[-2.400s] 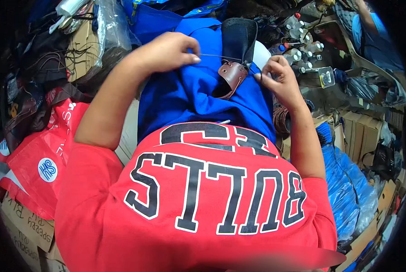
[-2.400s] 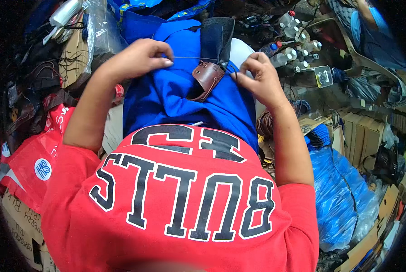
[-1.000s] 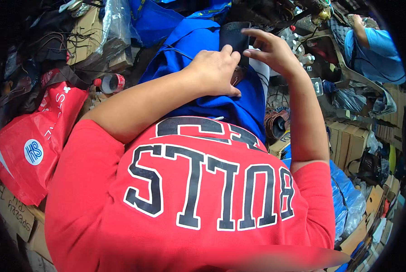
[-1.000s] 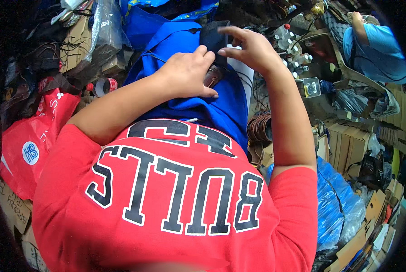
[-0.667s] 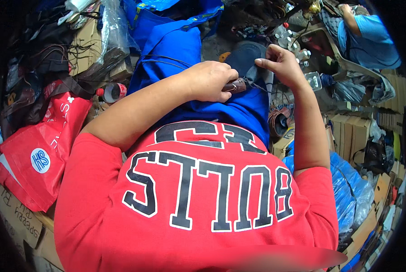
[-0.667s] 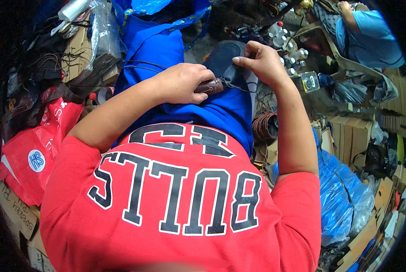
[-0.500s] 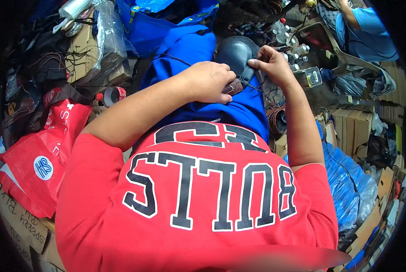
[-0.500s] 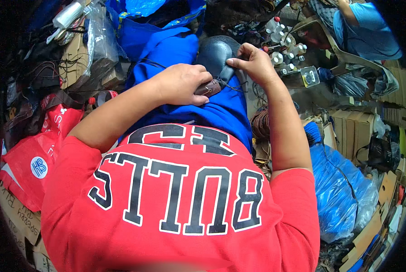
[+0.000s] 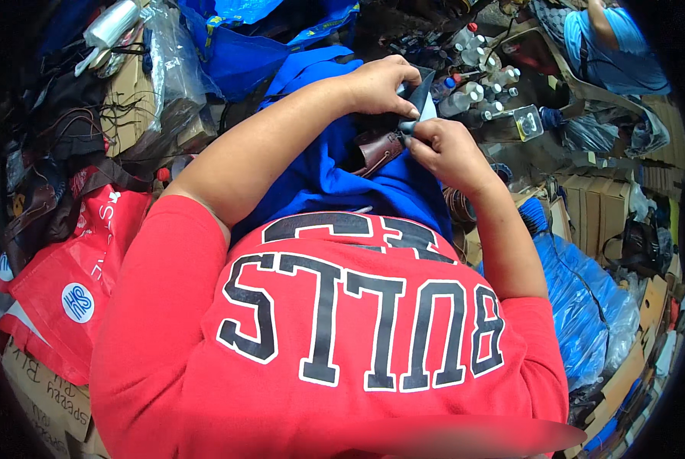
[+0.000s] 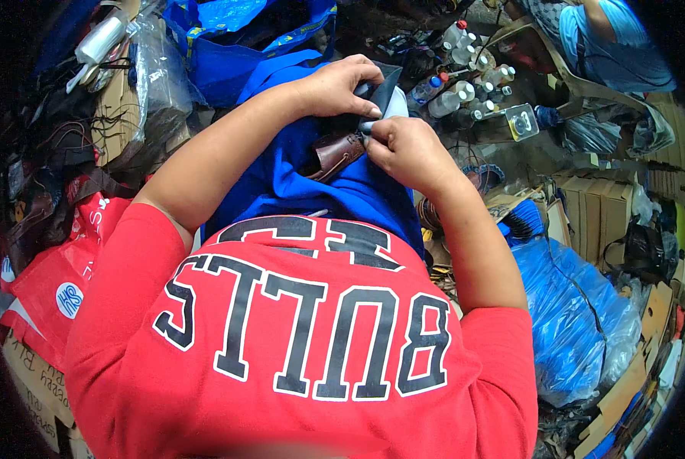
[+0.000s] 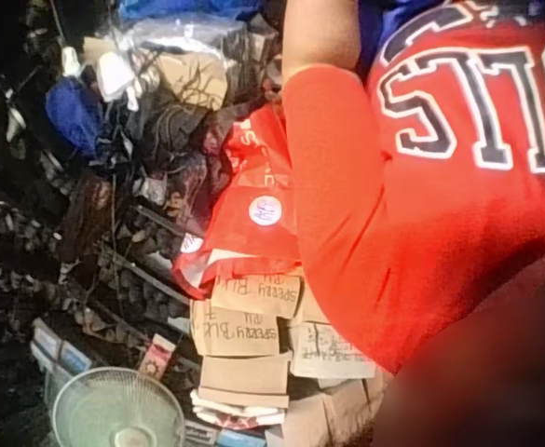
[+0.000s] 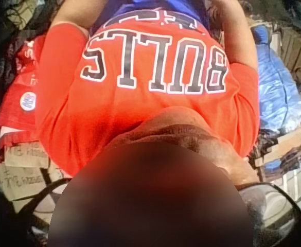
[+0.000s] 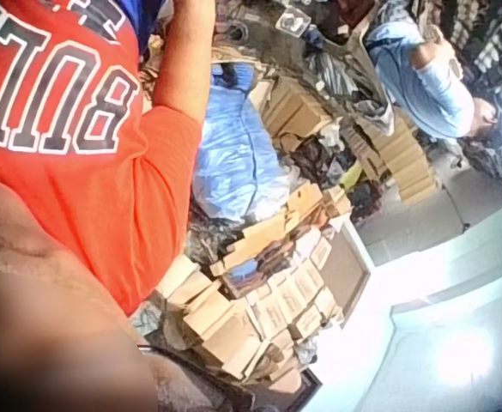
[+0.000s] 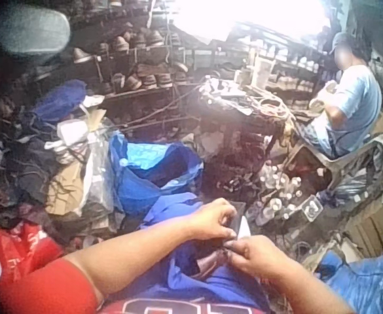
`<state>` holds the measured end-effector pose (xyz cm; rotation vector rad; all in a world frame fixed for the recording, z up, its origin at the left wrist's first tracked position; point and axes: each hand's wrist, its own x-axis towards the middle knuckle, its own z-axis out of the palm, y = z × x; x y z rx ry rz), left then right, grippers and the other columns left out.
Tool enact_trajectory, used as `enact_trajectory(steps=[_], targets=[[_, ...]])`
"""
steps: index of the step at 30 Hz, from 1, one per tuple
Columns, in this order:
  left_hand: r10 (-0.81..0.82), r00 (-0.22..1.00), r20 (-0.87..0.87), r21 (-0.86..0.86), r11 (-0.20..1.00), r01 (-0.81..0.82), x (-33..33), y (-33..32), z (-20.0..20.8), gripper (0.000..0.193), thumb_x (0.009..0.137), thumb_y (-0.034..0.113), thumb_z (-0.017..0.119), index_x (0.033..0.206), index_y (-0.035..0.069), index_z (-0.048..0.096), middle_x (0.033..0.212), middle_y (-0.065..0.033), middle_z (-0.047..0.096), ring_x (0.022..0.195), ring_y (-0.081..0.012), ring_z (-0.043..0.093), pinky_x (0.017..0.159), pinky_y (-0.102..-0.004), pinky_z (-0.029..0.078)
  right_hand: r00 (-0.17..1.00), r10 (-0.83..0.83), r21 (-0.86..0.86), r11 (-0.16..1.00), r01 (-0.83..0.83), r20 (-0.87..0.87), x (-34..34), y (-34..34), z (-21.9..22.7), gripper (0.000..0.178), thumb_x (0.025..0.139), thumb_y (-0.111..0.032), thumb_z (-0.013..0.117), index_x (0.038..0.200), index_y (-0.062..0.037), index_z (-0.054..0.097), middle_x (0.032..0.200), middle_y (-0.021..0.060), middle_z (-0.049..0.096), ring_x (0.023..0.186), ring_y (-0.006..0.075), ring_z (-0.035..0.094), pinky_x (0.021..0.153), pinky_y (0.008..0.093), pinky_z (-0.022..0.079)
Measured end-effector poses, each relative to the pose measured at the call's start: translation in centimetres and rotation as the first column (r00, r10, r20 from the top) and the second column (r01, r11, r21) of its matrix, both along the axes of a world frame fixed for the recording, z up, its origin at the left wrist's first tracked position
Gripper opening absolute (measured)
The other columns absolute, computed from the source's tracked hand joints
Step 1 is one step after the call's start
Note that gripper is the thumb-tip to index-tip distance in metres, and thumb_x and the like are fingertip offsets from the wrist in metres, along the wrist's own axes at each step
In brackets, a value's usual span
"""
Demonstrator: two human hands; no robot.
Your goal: The person is hand-stitching a leather shoe upper component using a needle and thread.
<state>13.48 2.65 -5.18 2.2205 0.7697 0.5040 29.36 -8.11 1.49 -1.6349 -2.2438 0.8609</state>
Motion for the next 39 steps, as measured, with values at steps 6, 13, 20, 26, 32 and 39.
enact_trajectory(steps=[6,13,20,26,32,39], targets=[[-0.083,0.996,-0.027,-0.028,0.996,0.082,-0.6,1.4,0.9,0.044,0.070,0.029,0.077,0.102,0.003,0.061,0.108,-0.0117,0.056,0.100,-0.0262,0.055,0.088,-0.0341,0.044,0.955,-0.142,0.009,0.989,0.150,-0.259,2.1,-2.2,2.3,0.013,0.082,-0.014,0.066,0.083,-0.0010,0.065,0.069,0.0068,0.054,0.064,0.0158,0.052,0.059,0.0278,0.042],[-0.312,0.949,-0.053,-0.097,0.947,0.306,-1.5,3.6,2.6,0.032,0.071,0.020,0.076,0.095,0.003,0.066,0.100,-0.0101,0.060,0.100,-0.0241,0.056,0.089,-0.0325,0.043,0.985,-0.152,0.121,0.979,0.162,-0.084,0.6,-1.7,0.4,0.018,0.079,-0.011,0.065,0.096,-0.0082,0.070,0.074,0.0106,0.056,0.067,0.0231,0.058,0.063,0.0327,0.045],[-0.379,0.924,-0.056,-0.155,0.917,0.367,-1.6,3.6,3.3,0.024,0.072,0.017,0.074,0.095,0.009,0.072,0.090,-0.0075,0.057,0.088,-0.0223,0.055,0.080,-0.0320,0.044,0.986,-0.166,0.090,0.982,0.168,-0.028,-0.1,-0.9,0.5,0.018,0.078,-0.013,0.064,0.093,-0.0086,0.070,0.074,0.0129,0.057,0.068,0.0274,0.059,0.064,0.0351,0.046],[-0.442,0.888,-0.131,-0.172,0.892,0.419,-1.3,3.7,3.6,0.029,0.073,0.013,0.070,0.102,0.013,0.071,0.089,-0.0074,0.057,0.090,-0.0215,0.054,0.080,-0.0323,0.044,0.979,-0.196,0.108,0.976,0.188,0.061,-0.9,-0.8,0.4,0.017,0.077,-0.013,0.064,0.092,-0.0097,0.071,0.077,0.0146,0.059,0.072,0.0302,0.061,0.067,0.0377,0.048],[-0.445,0.886,-0.135,-0.069,0.896,0.439,-1.8,3.5,2.9,0.039,0.069,0.012,0.074,0.108,0.016,0.069,0.104,-0.0083,0.052,0.101,-0.0238,0.050,0.090,-0.0312,0.041,0.986,-0.160,0.171,0.974,0.149,0.047,-0.8,-0.4,-0.4,0.018,0.076,-0.012,0.067,0.094,-0.0122,0.071,0.078,0.0127,0.060,0.072,0.0288,0.061,0.067,0.0359,0.048],[-0.393,0.911,-0.121,-0.091,0.919,0.384,-1.9,3.1,2.6,0.047,0.063,0.012,0.077,0.109,0.017,0.069,0.110,-0.0085,0.048,0.106,-0.0258,0.048,0.092,-0.0310,0.039,0.969,-0.147,-0.128,0.984,0.123,-0.197,2.1,1.1,-2.3,0.020,0.082,-0.007,0.065,0.101,-0.0116,0.070,0.080,0.0022,0.052,0.076,0.0126,0.052,0.070,0.0245,0.042]])
